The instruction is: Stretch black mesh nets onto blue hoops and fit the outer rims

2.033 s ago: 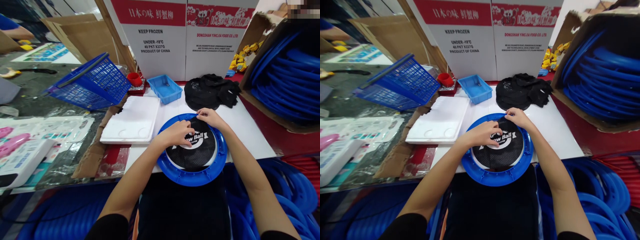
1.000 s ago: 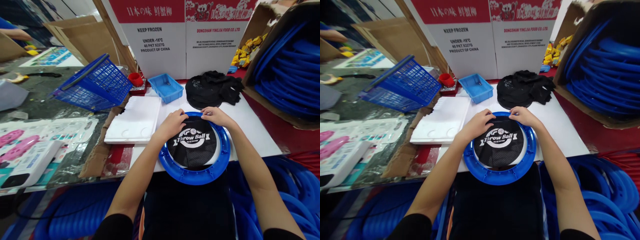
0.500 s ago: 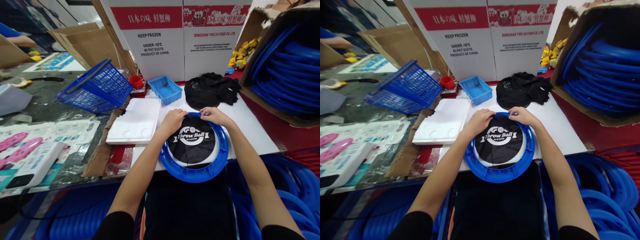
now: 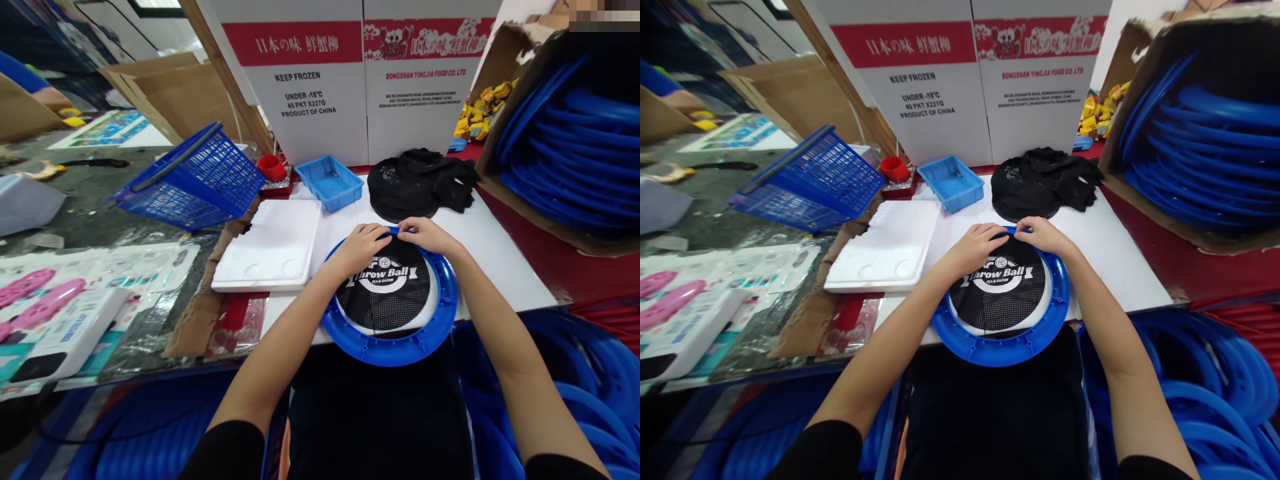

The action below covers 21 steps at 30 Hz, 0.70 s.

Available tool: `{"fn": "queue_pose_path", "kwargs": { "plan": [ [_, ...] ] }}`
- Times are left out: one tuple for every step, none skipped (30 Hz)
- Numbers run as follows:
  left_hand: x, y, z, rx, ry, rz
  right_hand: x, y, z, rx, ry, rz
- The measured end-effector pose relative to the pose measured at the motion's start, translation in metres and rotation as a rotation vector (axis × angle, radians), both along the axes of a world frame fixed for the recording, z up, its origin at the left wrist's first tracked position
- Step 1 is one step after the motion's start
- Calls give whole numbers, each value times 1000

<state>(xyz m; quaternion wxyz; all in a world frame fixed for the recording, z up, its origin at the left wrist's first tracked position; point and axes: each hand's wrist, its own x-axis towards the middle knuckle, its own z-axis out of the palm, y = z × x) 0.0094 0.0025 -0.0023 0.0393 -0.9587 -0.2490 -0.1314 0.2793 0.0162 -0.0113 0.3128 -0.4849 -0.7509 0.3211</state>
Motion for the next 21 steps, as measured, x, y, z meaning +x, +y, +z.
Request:
{"fn": "queue_pose_path", "kwargs": {
  "plan": [
    [0,0,0,-2,5,2,0,1,-1,-2,6,-5],
    [0,-1,0,-5,7,4,-1,1,-2,-3,13,-11],
    [1,-1,0,-9,6,5,-1,1,-3,-4,18,-18],
    [1,-2,0,-12,4,3,-2,1,-3,-6,21,-27],
    [1,-2,0,-13,1,-1,-3,1,-4,-7,22,-39],
    [1,-3,1,-15,0,-8,-3,1,-4,-9,21,-52],
    [2,-3,1,-18,0,-16,-4,1,-4,-11,21,-66],
    [2,-3,1,-22,0,-23,-4,1,-5,-12,21,-76],
    [2,-3,1,-26,1,-27,-5,1,-5,-12,20,-84],
    [2,-4,1,-30,3,-27,-5,1,-5,-10,19,-89],
    [2,-4,1,-31,5,-23,-5,2,-5,-7,17,-91],
    [2,-4,1,-32,9,-19,-5,2,-6,-3,13,-91],
    [2,-4,1,-32,14,-15,-5,2,-6,1,8,-89],
    [2,-4,1,-33,21,-12,-5,3,-6,5,4,-85],
    [3,-4,1,-36,27,-10,-5,3,-6,9,1,-82],
    [3,-4,1,-41,33,-8,-6,3,-6,11,-1,-80],
    [3,-4,0,-48,37,-5,-6,4,-6,13,-3,-81],
    [3,-4,0,-57,41,-1,-6,4,-6,13,-4,-84],
    [2,-4,-1,-65,45,4,-7,3,-5,12,-5,-88],
    [2,-4,-2,-73,48,8,-7,3,-5,11,-6,-93],
    [2,-4,-3,-78,50,13,-8,3,-5,11,-5,-99]
  ]
}}
